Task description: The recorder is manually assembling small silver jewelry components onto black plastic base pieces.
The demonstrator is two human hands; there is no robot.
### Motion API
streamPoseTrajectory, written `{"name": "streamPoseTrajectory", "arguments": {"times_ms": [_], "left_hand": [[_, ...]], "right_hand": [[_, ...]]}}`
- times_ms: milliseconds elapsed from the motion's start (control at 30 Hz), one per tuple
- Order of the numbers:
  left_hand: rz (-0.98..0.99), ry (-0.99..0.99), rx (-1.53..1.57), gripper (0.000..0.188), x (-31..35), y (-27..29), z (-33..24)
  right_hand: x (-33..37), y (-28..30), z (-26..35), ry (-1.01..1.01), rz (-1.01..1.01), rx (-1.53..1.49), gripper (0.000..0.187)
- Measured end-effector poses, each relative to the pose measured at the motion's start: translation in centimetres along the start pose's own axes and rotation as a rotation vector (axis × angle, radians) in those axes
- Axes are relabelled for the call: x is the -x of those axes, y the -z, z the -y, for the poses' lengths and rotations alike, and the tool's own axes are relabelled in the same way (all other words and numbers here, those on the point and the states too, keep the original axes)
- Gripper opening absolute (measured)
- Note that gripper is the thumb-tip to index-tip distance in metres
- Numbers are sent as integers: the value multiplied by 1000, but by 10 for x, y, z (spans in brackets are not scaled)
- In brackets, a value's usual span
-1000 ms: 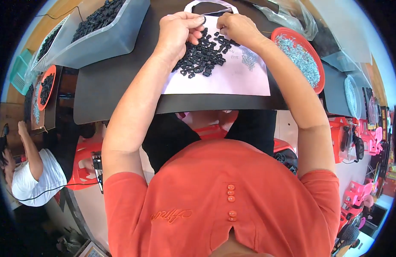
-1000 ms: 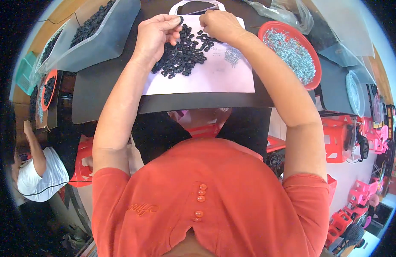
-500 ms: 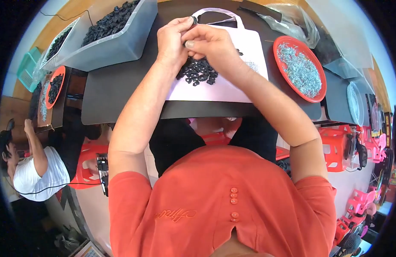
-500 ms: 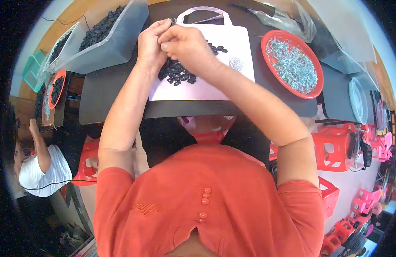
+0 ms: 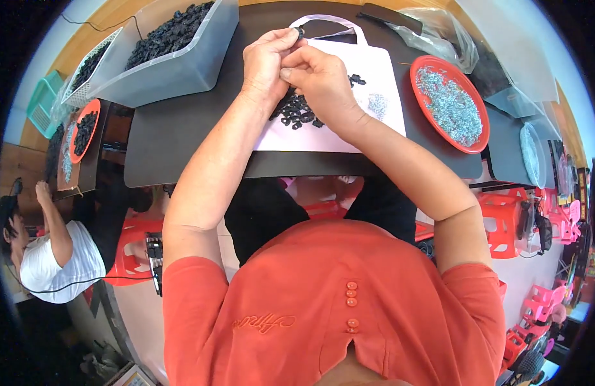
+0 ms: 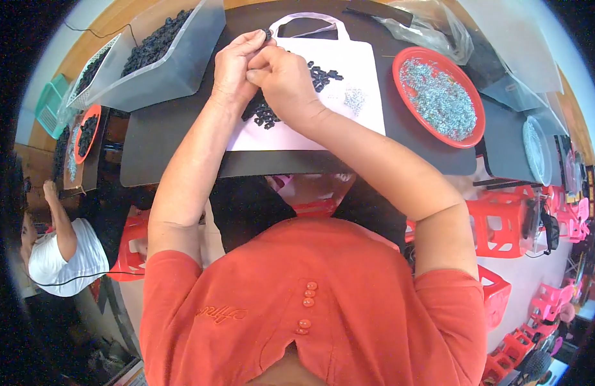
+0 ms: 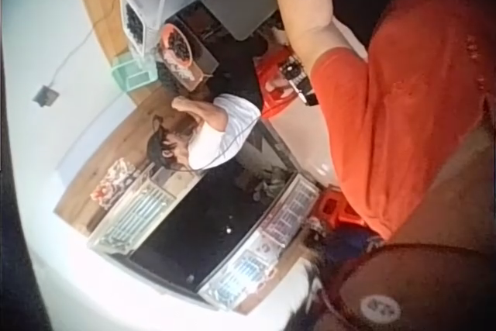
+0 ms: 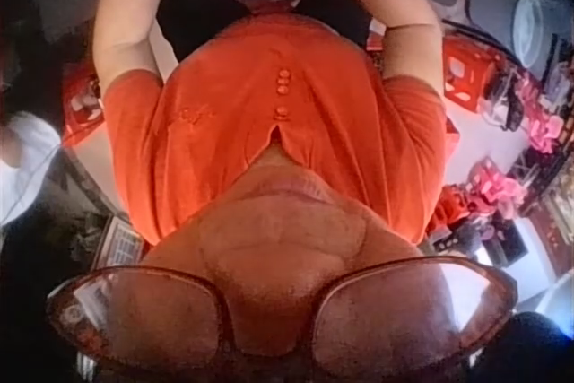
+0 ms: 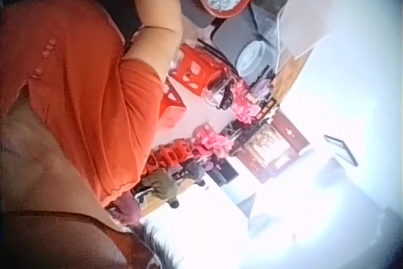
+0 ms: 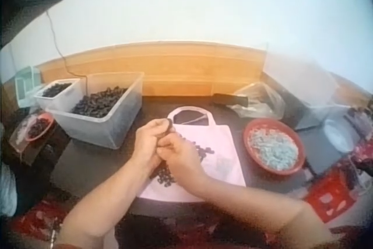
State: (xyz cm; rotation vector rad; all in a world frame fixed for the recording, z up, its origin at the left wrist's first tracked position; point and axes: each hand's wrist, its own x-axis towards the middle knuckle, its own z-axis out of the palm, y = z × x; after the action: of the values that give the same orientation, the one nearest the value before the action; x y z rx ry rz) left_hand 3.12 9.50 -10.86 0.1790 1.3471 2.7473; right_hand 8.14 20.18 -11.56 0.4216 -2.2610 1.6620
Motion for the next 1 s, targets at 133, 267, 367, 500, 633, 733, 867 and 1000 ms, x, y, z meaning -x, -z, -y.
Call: {"name": "streamPoseTrajectory", "arguments": {"times_ms": [133,267,367,500,633,733,867,1000], "left_hand": [[42,-91,-79,15,-3,-1,3],[93,-93,-335,18,4,-7,1],[118,-100,-450,17,9,-12,4],[161,-111,-538,16,10,-14,8],[178,-64,-568,16,11,-13,9],[199,-56,-558,15,11,-12,10],[205,-58,-577,15,11,-13,10],[212,-69,-553,14,11,-14,11]], "right_hand": [[-8,26,0,87,-103,-140,10],[-28,65,0,-98,-126,-193,10],[-30,81,1,-83,-81,-184,14],[-27,85,-6,-72,-27,-199,16],[-22,80,-11,-118,3,-281,17],[-21,76,-14,-124,5,-329,17],[-22,74,-20,-123,-33,-327,17],[-21,72,-21,-104,-49,-351,18]]}}
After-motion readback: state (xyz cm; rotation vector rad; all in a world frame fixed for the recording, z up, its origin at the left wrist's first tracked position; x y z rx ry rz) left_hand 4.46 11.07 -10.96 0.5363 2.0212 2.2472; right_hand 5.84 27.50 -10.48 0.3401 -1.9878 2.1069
